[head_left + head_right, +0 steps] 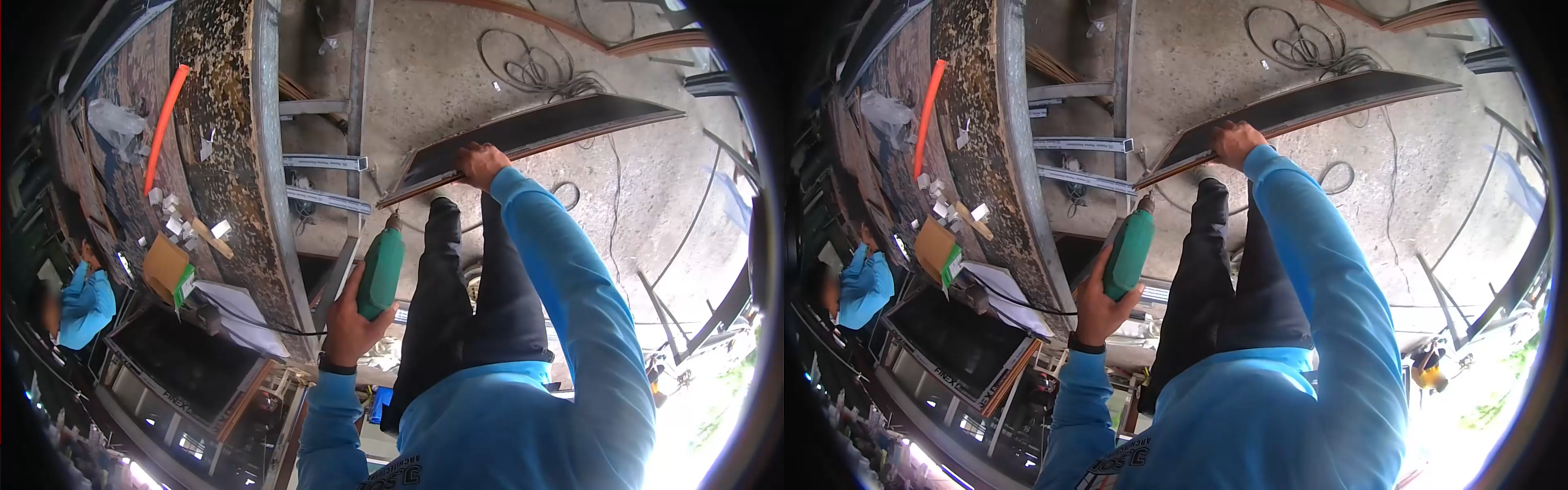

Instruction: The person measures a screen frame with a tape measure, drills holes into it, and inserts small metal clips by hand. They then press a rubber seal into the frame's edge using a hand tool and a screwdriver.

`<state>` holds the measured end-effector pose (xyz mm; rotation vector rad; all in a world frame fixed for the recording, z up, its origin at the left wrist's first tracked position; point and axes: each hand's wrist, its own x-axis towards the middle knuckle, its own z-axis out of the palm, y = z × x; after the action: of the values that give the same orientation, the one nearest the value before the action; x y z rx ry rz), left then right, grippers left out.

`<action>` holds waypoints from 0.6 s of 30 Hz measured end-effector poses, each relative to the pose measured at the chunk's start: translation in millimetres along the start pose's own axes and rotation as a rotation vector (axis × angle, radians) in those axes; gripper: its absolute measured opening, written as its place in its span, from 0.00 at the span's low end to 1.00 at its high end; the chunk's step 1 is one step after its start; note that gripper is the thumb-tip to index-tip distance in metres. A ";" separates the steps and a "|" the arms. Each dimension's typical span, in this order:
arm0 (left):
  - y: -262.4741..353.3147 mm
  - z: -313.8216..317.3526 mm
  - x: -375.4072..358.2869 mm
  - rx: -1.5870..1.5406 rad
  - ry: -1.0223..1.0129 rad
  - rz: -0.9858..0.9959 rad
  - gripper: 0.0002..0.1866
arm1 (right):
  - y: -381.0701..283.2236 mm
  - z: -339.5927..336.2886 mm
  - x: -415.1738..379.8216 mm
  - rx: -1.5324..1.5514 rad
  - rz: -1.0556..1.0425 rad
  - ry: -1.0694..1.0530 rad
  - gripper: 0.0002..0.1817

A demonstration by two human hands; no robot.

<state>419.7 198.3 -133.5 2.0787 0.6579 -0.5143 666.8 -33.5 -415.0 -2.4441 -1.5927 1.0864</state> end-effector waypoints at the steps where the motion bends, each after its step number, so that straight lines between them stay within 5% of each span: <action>1: 0.9 -1.2 2.4 0.010 0.010 0.020 0.47 | 0.4 -2.2 1.1 0.009 -0.002 0.000 0.29; 15: 2.4 -14.1 23.6 -0.005 -0.012 -0.025 0.46 | 5.3 -15.8 6.2 0.057 -0.011 0.044 0.27; 18: 7.8 -25.6 20.3 -0.002 -0.046 -0.104 0.47 | 10.9 -12.8 9.7 0.124 -0.036 0.208 0.25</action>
<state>443.2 221.3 -126.6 2.0328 0.7420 -0.6178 684.9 -26.5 -414.6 -2.3509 -1.4555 0.8650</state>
